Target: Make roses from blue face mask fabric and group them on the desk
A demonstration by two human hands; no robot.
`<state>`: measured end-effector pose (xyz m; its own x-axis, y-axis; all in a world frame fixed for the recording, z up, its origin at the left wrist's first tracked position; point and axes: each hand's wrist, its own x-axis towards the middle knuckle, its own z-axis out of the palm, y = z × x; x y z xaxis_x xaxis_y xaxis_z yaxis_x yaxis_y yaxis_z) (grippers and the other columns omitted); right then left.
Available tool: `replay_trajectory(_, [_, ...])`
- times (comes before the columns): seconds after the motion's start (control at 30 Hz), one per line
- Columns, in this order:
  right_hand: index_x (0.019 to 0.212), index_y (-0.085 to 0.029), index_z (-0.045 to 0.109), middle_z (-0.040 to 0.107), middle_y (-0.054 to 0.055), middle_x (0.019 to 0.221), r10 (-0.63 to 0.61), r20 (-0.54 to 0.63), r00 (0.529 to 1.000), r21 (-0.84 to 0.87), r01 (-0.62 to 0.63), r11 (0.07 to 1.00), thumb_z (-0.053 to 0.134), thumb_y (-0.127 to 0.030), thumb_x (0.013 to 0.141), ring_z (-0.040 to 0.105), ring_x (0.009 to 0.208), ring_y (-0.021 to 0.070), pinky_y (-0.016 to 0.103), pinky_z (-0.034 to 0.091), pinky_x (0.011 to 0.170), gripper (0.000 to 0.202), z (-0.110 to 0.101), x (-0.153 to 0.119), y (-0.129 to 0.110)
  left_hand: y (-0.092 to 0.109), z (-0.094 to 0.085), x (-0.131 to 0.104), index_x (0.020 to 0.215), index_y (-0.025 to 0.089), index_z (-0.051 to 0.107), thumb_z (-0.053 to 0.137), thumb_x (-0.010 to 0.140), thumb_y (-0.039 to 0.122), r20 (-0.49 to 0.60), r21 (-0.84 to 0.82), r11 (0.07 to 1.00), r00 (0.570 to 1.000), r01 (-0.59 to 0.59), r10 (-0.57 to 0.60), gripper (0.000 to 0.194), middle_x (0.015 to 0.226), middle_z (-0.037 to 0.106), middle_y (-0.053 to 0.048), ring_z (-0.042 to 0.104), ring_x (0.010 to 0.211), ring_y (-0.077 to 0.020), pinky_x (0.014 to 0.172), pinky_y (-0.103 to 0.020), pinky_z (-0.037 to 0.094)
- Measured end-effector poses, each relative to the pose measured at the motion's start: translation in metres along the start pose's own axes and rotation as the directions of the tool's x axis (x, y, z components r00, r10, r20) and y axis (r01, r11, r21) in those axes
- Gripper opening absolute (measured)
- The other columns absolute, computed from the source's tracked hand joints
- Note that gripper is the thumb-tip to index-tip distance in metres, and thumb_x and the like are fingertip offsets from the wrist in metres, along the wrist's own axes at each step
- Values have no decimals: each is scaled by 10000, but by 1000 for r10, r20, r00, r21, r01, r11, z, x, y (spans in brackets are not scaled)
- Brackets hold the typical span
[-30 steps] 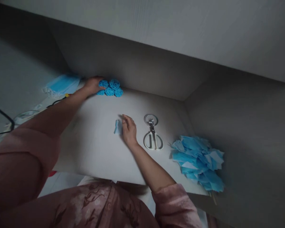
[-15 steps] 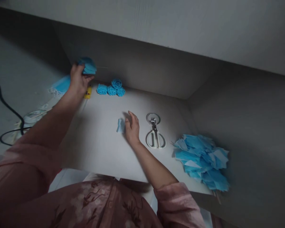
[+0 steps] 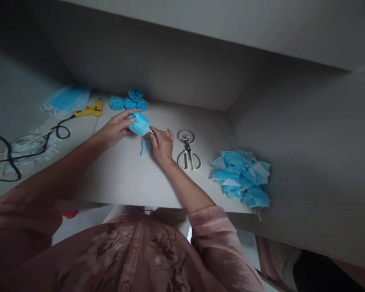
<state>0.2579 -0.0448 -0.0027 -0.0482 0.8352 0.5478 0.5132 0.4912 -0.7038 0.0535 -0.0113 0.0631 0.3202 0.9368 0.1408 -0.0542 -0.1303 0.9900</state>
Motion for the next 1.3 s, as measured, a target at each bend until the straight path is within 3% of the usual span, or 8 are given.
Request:
replay_trajectory(0.1, [1015, -264, 726, 777, 19, 830, 18, 30, 999, 108, -21, 994, 449, -516, 1076, 725, 913, 236, 471, 472, 1135, 380, 1, 1, 4, -5, -3, -1, 1545, 253, 521, 687, 877, 752, 46, 84, 995, 998, -55, 51, 850, 1412, 663, -161, 701, 1219, -301, 982, -424, 615])
replay_trajectory(0.23, [914, -259, 672, 767, 20, 835, 36, 53, 998, 221, -46, 974, 458, -554, 1069, 703, 838, 218, 376, 547, 916, 396, 1, -1, -2, -10, -4, -2, 1712, 300, 218, 726, 741, 891, 90, 247, 951, 982, -183, 166, 1245, 1587, 532, -211, 614, 1402, -373, 1082, -495, 571])
replay_trajectory(0.33, [869, -251, 650, 753, 21, 835, 1, 111, 994, 254, -29, 967, 439, -563, 1074, 695, 815, 201, 354, 551, 895, 429, 2, -4, -8, -7, 4, -6, 1736, 322, 99, 811, 650, 882, 98, 323, 915, 970, -244, 224, 1413, 1648, 453, -234, 549, 1471, -429, 1083, -539, 562])
replay_trajectory(0.57, [872, -252, 685, 749, 68, 864, -56, 137, 989, 177, 31, 984, 360, -725, 1043, 697, 893, 252, 417, 571, 946, 598, 6, -10, 0, 10, 31, -26, 1700, 342, 268, 974, 643, 591, 85, 201, 941, 961, -274, 262, 1296, 1330, 712, -145, 710, 1244, -380, 1028, -509, 607])
replay_trajectory(0.8, [975, -262, 760, 808, 104, 991, -127, 99, 987, 188, 107, 976, 332, -803, 1013, 740, 1023, 294, 500, 562, 1046, 691, 12, -9, 8, 13, 40, -35, 1578, 329, 489, 968, 694, 462, 51, 243, 938, 969, -249, 244, 1015, 1175, 747, -93, 716, 1219, -371, 1068, -555, 593])
replay_trajectory(1.1, [846, -261, 716, 743, 80, 879, -102, 39, 994, 119, 97, 988, 408, -626, 1063, 705, 1006, 276, 478, 543, 1053, 525, 11, -10, 11, 2, 40, -32, 1738, 364, 62, 912, 626, 765, 71, 334, 867, 927, -370, 369, 1456, 1698, 397, -205, 518, 1491, -437, 1161, -564, 516])
replay_trajectory(1.2, [855, -260, 711, 737, 81, 877, -97, 61, 993, 107, 90, 990, 400, -621, 1067, 700, 994, 278, 491, 550, 1045, 522, 11, -10, 10, -2, 38, -35, 1739, 354, 38, 934, 600, 751, 77, 324, 869, 926, -373, 369, 1503, 1704, 396, -209, 514, 1498, -438, 1176, -571, 504])
replay_trajectory(1.3, [905, -254, 737, 771, 93, 940, -137, 85, 987, 123, 126, 984, 380, -677, 1061, 715, 1022, 283, 498, 550, 1064, 576, 11, -11, 8, 1, 38, -38, 1730, 369, 132, 958, 662, 625, 70, 342, 884, 946, -320, 315, 1375, 1641, 499, -179, 577, 1444, -412, 1139, -554, 542])
